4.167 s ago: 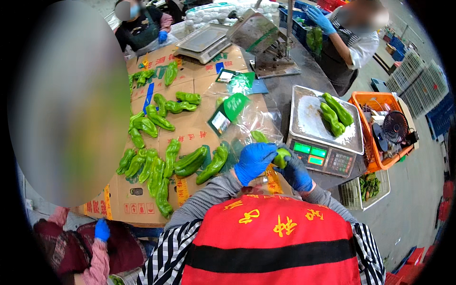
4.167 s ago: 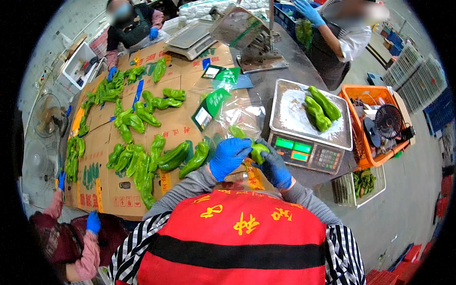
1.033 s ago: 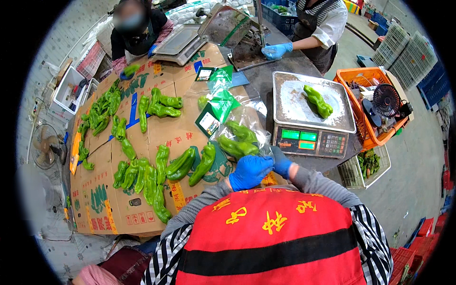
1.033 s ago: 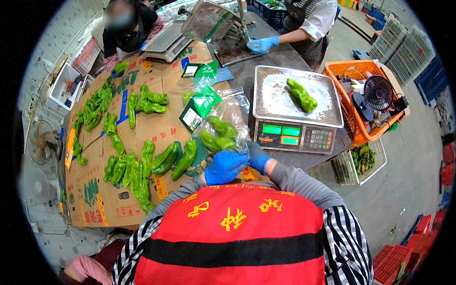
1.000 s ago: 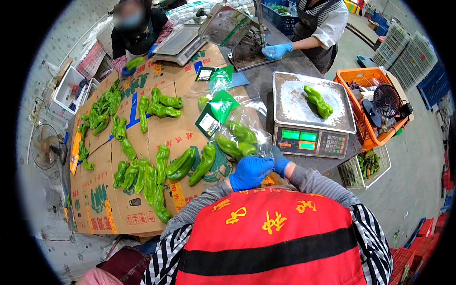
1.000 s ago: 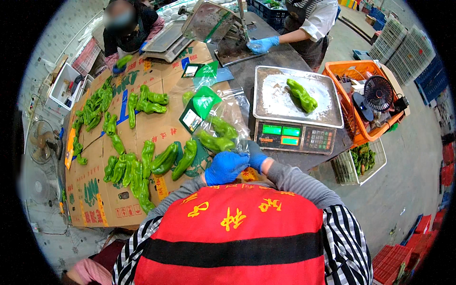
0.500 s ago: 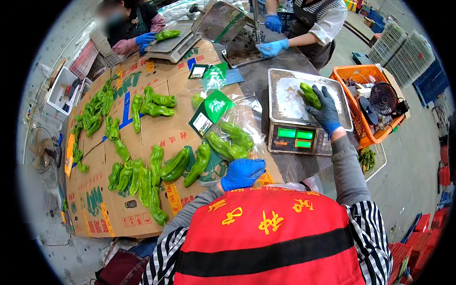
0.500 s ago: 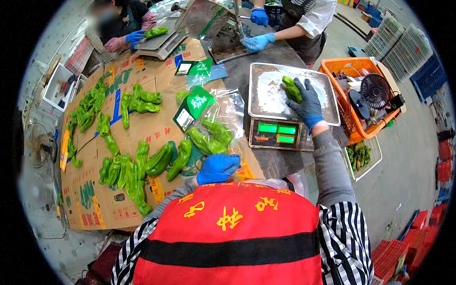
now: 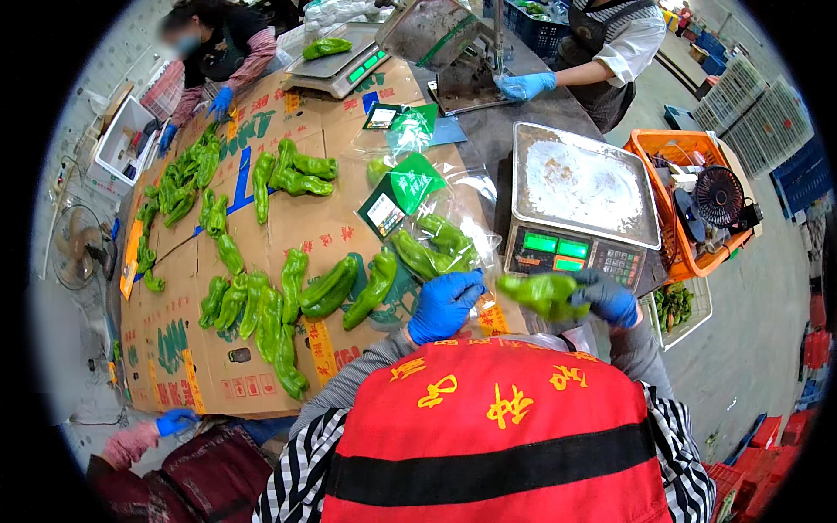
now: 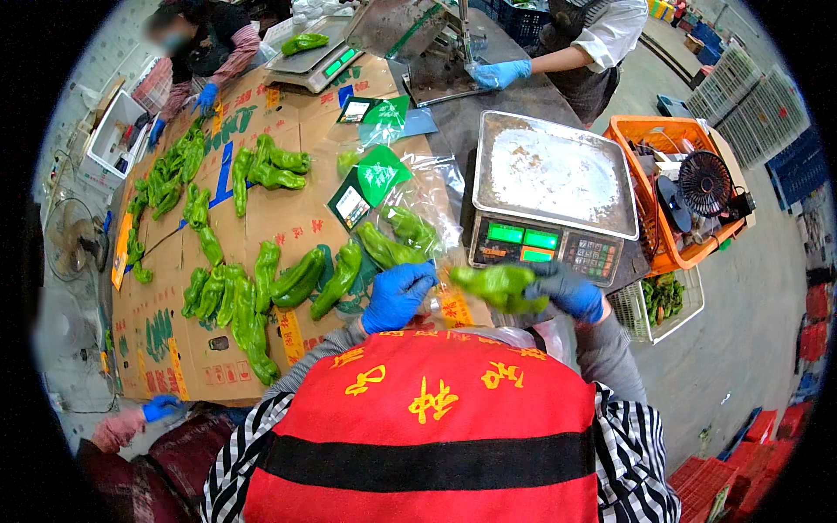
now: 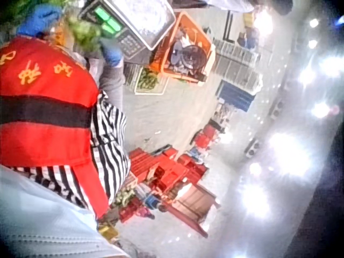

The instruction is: The person selects green peppers from a cardboard box, weighs them on a digital scale, and places them into clear plastic bags. The person then seals the bags and sets them aside. The task is performed in a repetitive cycle of picking, weighing, and bagging.

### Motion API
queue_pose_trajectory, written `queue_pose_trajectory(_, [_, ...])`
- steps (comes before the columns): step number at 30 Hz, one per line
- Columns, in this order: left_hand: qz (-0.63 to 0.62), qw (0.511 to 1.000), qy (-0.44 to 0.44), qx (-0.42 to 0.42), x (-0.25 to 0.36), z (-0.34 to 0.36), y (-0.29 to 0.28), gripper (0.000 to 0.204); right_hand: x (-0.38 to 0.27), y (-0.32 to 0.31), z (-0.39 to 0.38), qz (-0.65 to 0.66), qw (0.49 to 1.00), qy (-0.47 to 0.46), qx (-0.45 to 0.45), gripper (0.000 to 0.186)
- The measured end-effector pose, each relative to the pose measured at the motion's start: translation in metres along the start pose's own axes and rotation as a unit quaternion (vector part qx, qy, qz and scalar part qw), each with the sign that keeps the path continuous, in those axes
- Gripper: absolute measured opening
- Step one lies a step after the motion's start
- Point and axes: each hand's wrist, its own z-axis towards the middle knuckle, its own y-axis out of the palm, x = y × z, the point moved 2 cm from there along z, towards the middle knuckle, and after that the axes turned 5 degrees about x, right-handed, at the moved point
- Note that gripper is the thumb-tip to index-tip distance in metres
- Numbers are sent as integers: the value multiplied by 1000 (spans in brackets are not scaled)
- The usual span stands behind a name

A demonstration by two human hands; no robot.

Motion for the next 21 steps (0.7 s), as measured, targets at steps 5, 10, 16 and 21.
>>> queue_pose_trajectory(5, [50,996,32,-73,13,1,1,17,45,41,-7,194,979,69,-13,50])
queue_pose_trajectory(10, [114,980,127,-106,13,-1,10,22,34,82,10,308,947,67,-69,66])
queue_pose_trajectory(16, [105,974,194,-47,14,1,0,23,25,91,53,27,986,-126,-103,78])
queue_pose_trajectory(21, [143,975,167,-11,23,20,-25,20,18,81,66,130,979,-13,-153,64])
